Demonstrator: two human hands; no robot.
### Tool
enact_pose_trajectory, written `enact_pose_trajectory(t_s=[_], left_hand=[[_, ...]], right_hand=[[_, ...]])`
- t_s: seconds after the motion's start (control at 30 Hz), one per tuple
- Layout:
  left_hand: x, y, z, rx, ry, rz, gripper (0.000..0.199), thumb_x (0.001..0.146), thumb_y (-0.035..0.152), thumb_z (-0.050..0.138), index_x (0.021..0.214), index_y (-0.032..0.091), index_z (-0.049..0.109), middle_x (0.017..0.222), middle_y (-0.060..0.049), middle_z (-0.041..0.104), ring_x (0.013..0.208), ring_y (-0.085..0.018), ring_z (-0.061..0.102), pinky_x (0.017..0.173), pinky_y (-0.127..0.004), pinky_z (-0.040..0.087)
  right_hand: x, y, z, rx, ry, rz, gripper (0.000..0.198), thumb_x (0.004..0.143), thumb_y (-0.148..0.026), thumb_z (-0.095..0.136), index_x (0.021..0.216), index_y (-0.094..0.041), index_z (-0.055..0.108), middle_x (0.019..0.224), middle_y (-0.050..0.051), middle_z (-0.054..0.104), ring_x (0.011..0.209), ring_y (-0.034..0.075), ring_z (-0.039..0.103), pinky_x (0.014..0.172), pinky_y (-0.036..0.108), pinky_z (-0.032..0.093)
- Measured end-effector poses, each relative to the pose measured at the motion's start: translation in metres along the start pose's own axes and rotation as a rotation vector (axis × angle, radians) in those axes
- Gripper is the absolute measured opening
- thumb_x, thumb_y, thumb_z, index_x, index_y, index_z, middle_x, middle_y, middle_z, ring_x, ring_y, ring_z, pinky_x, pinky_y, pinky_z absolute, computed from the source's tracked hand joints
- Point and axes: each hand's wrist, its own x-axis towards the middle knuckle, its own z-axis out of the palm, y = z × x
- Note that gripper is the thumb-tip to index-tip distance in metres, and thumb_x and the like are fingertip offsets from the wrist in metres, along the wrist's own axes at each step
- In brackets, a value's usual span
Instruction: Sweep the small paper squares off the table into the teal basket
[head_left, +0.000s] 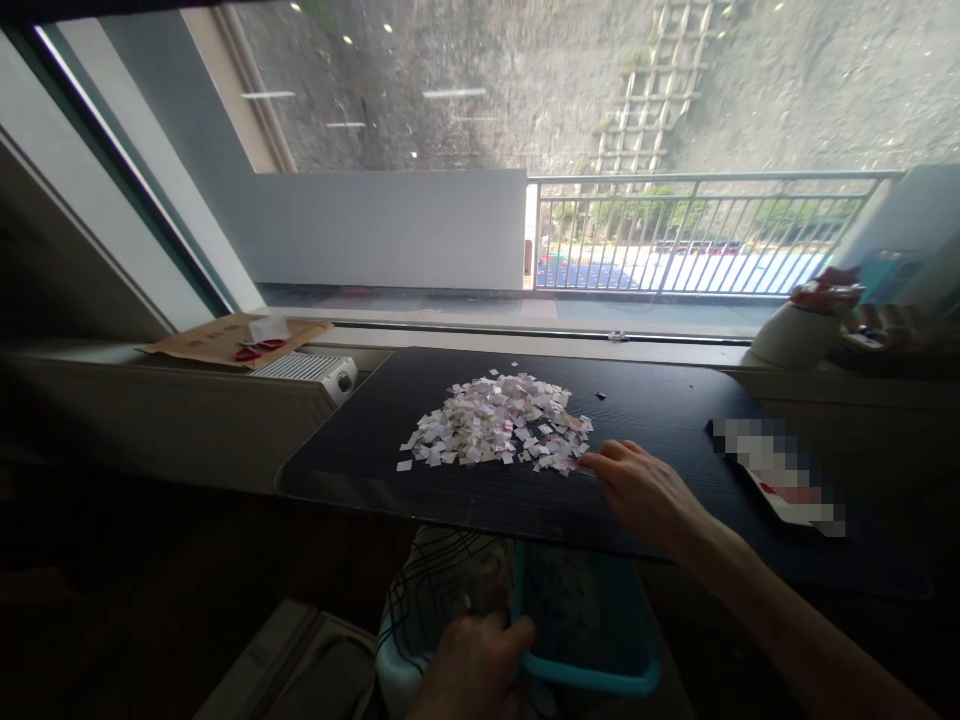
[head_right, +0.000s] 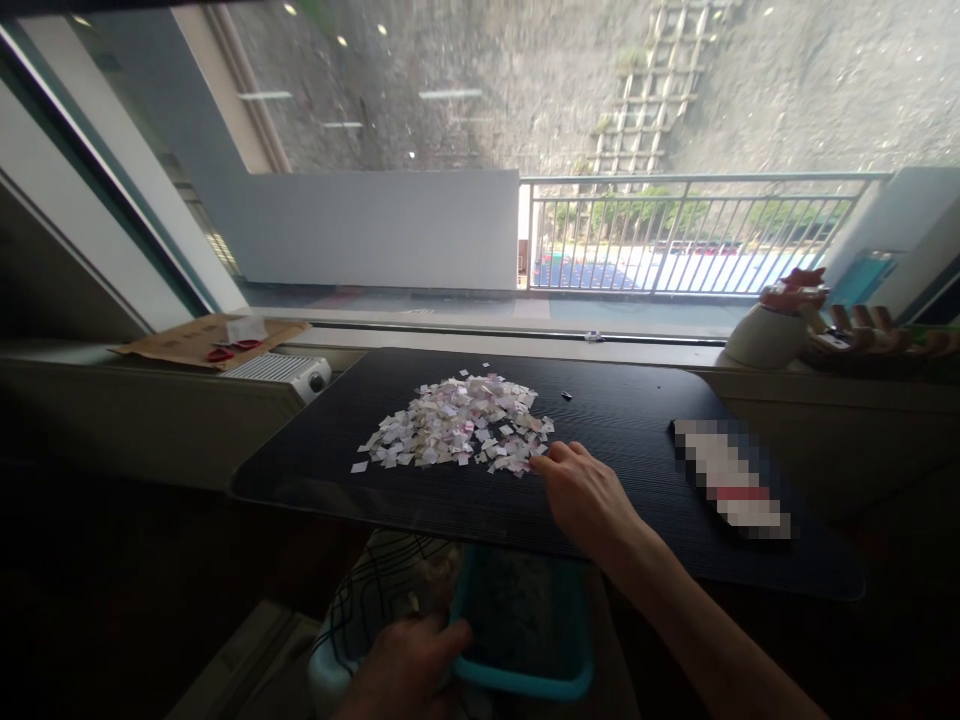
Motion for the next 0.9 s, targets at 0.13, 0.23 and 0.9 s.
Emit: enact_pose_trajectory(t_s=[0.13, 0.23, 0.9], left_hand=[[0.001, -0.003, 0.002, -0.019, 0.008, 0.017, 0.022, 0.076, 0.015, 0.055, 0.096, 0.024, 0.056, 0.091, -0.005, 0.064, 0.085, -0.025, 0.062, 0.069, -0.031, 0.043], [0.001, -0.004, 0.003, -0.016, -0.004, 0.020, 0.022, 0.076, 0.014, 0.055, 0.095, 0.024, 0.057, 0.091, -0.005, 0.064, 0.085, -0.025, 0.061, 0.070, -0.031, 0.043], [-0.001, -0.008, 0.008, -0.050, 0.042, 0.023, 0.027, 0.072, 0.012, 0.054, 0.095, 0.025, 0.057, 0.090, -0.004, 0.063, 0.084, -0.024, 0.060, 0.068, -0.029, 0.041]], right_hand=[[-0.014, -0.001, -0.003, 0.049, 0.028, -0.010, 0.034, 0.093, -0.018, 0.036, 0.113, -0.026, 0.062, 0.096, 0.005, 0.062, 0.089, 0.018, 0.052, 0.067, 0.025, 0.038], [-0.016, 0.001, -0.006, 0.071, 0.004, -0.002, 0.034, 0.092, -0.017, 0.037, 0.112, -0.025, 0.063, 0.094, 0.005, 0.062, 0.089, 0.017, 0.053, 0.067, 0.024, 0.038], [-0.031, 0.006, -0.010, 0.123, 0.000, 0.049, 0.031, 0.090, -0.018, 0.038, 0.107, -0.021, 0.064, 0.091, 0.005, 0.062, 0.082, 0.016, 0.056, 0.070, 0.026, 0.038]])
